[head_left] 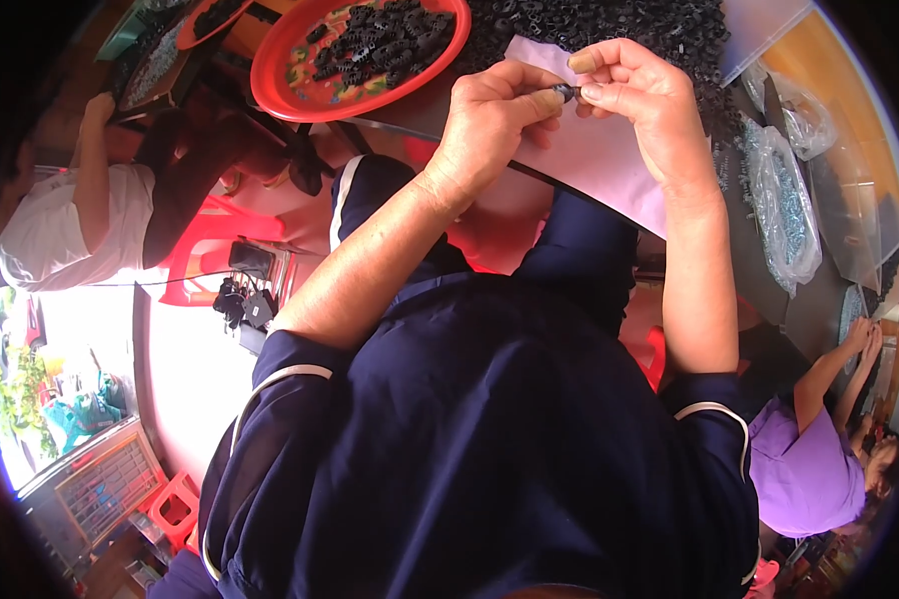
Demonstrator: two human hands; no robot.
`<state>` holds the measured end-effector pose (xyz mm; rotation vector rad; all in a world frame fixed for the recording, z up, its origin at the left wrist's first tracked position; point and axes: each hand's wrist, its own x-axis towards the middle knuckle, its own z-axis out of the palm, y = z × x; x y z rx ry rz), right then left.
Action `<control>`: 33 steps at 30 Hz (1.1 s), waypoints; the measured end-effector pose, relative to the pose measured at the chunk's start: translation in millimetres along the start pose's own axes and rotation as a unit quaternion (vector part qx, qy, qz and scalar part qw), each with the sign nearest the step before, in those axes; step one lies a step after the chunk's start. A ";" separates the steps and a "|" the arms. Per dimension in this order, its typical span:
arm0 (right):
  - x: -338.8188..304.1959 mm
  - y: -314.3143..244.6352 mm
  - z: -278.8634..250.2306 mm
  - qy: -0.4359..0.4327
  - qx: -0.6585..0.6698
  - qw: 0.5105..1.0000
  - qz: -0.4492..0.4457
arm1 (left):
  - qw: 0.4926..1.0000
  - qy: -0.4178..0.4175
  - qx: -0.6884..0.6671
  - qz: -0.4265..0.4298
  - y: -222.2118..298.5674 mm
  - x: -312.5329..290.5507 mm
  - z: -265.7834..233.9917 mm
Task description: The person assembles small components by picking up black plastic pieces and metal pins, then inserting the pins into the plastic pieces by hand.
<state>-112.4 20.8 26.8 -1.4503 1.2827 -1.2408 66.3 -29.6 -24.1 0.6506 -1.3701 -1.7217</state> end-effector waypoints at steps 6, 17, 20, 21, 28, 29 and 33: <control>3.9 2.7 3.0 -0.011 -0.041 0.999 -0.028 | 1.000 -0.003 0.030 0.001 3.8 -4.1 2.0; -7.6 10.7 32.1 0.151 -0.251 0.927 -0.234 | 0.999 0.040 0.028 0.024 0.7 -5.2 11.2; -7.0 9.9 33.1 0.157 -0.243 0.931 -0.223 | 0.998 0.044 0.028 0.026 0.9 -6.0 12.3; -7.8 8.9 34.1 0.161 -0.258 0.927 -0.219 | 0.998 0.044 0.028 0.025 0.7 -6.4 12.8; -4.5 16.4 45.7 0.207 -0.318 0.888 -0.260 | 0.983 0.096 0.113 0.109 -10.1 -5.0 18.3; -3.3 19.4 46.8 0.207 -0.318 0.888 -0.258 | 0.973 0.119 0.143 0.137 -10.3 -4.8 20.8; -2.9 28.0 50.7 0.225 -0.388 0.826 -0.343 | 0.951 0.138 0.209 0.180 -16.1 -2.2 22.4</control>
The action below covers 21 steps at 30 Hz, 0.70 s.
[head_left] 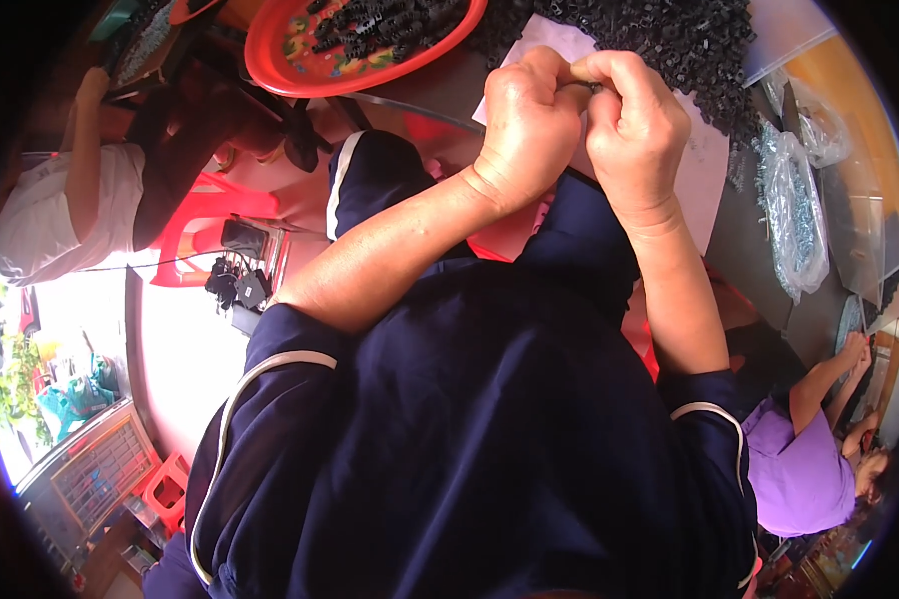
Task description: The person assembles small components by picking up black plastic pieces and metal pins, then inserting the pins into the plastic pieces by hand.
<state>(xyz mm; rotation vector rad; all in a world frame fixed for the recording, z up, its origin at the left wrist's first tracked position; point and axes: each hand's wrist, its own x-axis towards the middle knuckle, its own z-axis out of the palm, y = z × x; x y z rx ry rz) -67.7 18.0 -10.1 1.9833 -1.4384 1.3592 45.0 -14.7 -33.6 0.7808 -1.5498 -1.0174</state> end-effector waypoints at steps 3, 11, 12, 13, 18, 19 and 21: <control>-4.1 -1.1 -1.7 0.016 0.104 0.988 0.115 | 1.000 0.008 -0.026 0.011 -0.2 -1.0 -3.0; -13.6 -1.7 -10.4 -0.035 0.183 0.948 0.260 | 0.992 -0.030 -0.085 -0.093 10.3 2.0 -8.1; -15.2 0.1 -11.2 -0.030 0.182 0.948 0.258 | 0.992 -0.032 -0.085 -0.089 10.0 2.6 -7.8; -18.0 2.8 -11.3 -0.035 0.156 0.962 0.221 | 0.990 -0.034 -0.097 -0.096 9.1 2.9 -7.7; -20.0 -1.8 -7.3 -0.040 -0.008 0.995 0.086 | 0.983 -0.053 -0.105 -0.140 9.7 3.7 -9.4; -21.9 -3.6 -4.7 -0.039 -0.022 0.996 0.081 | 0.983 -0.045 -0.113 -0.138 8.6 3.1 -9.1; -23.7 -3.8 -5.5 -0.039 -0.023 0.997 0.068 | 0.983 -0.032 -0.131 -0.127 7.2 0.9 -7.1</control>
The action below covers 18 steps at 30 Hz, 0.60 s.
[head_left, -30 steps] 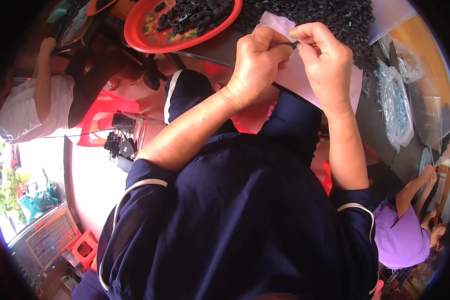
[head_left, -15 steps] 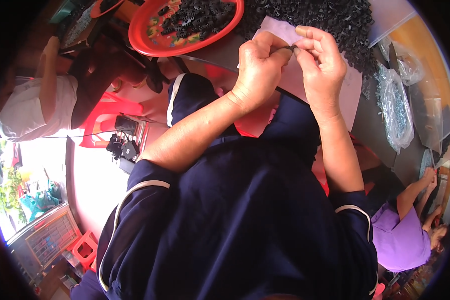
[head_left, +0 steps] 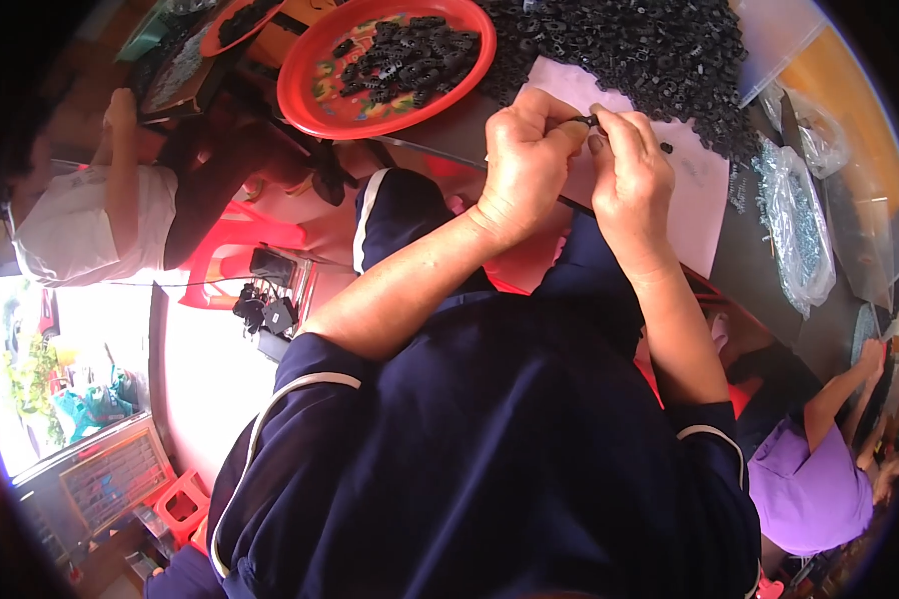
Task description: The person assembles small components by picking up black plastic pieces and metal pins, then inserting the pins into the plastic pieces by hand.
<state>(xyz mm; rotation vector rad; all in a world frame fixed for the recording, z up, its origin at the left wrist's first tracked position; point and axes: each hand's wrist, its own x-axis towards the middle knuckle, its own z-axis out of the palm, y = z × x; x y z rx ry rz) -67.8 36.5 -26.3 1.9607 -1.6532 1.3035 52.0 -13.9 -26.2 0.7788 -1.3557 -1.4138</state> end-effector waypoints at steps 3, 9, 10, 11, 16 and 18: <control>-0.3 -1.2 -3.6 -0.012 0.006 1.000 -0.017 | 0.999 0.009 -0.025 0.024 -5.8 -1.4 1.7; -1.4 -0.9 -3.1 -0.010 -0.006 0.998 -0.063 | 0.999 0.006 0.026 0.043 -3.1 -3.7 1.5; -1.4 -0.2 -3.3 -0.009 -0.006 0.998 -0.062 | 0.998 0.001 0.026 0.049 -1.8 -2.7 1.2; -1.8 -0.3 -3.6 -0.009 -0.004 0.998 -0.056 | 0.998 -0.004 0.027 0.056 -0.2 -2.4 1.0; -1.6 0.0 -11.4 0.019 0.141 0.986 0.089 | 0.999 -0.013 -0.034 0.027 11.4 0.1 -10.7; -5.2 -1.5 -24.9 0.066 0.219 0.954 0.192 | 0.994 0.048 0.042 0.094 39.0 7.5 -29.4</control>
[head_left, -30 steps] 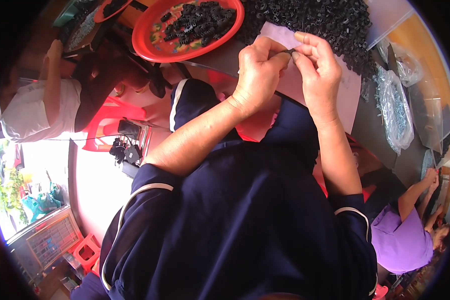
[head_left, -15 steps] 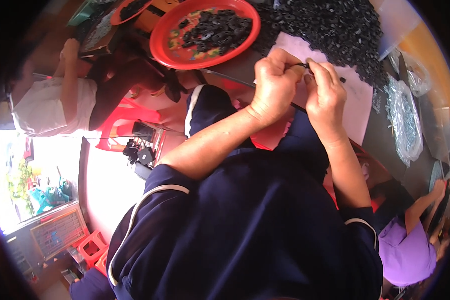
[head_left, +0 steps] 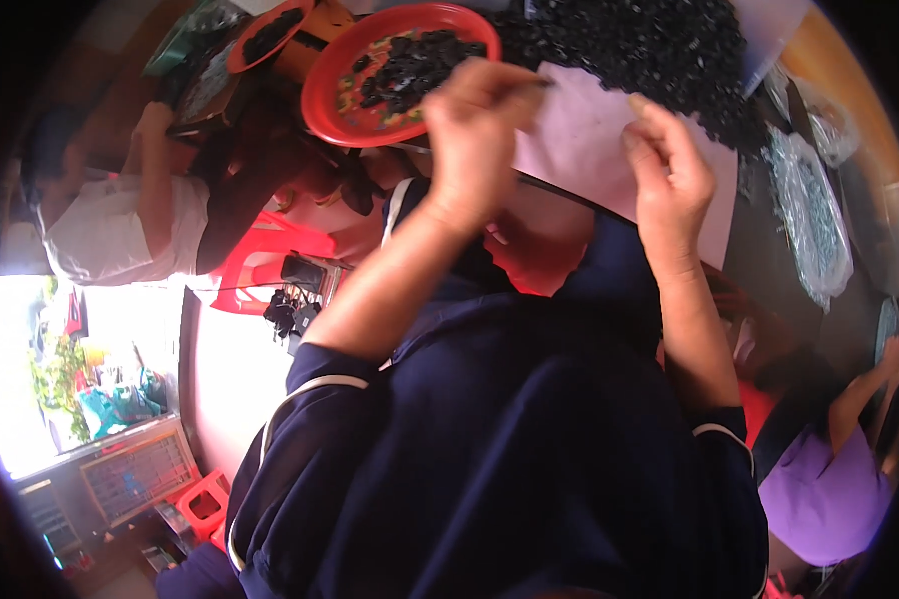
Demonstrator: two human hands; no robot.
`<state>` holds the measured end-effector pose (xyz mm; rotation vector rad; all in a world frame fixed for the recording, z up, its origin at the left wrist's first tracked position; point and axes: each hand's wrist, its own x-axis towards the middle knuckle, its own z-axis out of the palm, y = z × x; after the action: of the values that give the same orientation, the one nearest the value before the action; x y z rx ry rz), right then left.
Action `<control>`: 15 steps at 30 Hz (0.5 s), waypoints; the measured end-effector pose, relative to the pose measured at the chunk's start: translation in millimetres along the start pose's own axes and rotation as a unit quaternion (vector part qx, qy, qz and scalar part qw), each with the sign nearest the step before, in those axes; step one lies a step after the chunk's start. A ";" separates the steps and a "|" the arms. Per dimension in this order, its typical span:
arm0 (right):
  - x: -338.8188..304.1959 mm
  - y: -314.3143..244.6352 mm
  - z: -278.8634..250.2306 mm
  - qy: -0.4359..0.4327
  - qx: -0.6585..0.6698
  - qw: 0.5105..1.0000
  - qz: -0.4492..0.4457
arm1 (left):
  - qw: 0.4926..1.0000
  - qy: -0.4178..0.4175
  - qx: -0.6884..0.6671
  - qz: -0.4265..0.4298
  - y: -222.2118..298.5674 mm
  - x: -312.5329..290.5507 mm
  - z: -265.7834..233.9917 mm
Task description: The person assembles small components by picking up black plastic pieces and metal pins, then inserting the pins into the plastic pieces by hand.
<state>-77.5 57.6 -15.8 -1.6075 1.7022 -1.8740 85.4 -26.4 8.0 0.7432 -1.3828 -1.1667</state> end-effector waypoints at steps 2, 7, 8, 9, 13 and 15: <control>2.2 0.1 -23.2 0.057 0.039 0.998 -0.001 | 0.999 0.024 0.034 0.026 22.8 19.4 -18.0; 4.7 11.3 -71.4 0.148 0.103 0.979 0.092 | 0.879 -0.028 0.441 0.179 0.0 66.8 -69.6; 3.2 13.8 -76.1 0.154 0.099 0.979 0.094 | 0.843 -0.020 0.491 0.218 -4.7 66.8 -65.7; 1.7 17.1 -80.3 0.164 0.099 0.977 0.097 | 0.841 -0.017 0.476 0.255 -11.3 65.3 -58.3; 0.1 18.8 -90.8 0.174 0.105 0.974 0.102 | 0.856 -0.106 0.387 0.327 -21.7 41.7 6.6; -0.9 20.6 -92.2 0.177 0.101 0.973 0.109 | 0.887 -0.182 0.321 0.277 -33.7 27.8 45.8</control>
<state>-156.7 109.1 -12.8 -1.0138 1.6593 -2.2302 30.0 -52.1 -8.6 0.5169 -2.1716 -0.3835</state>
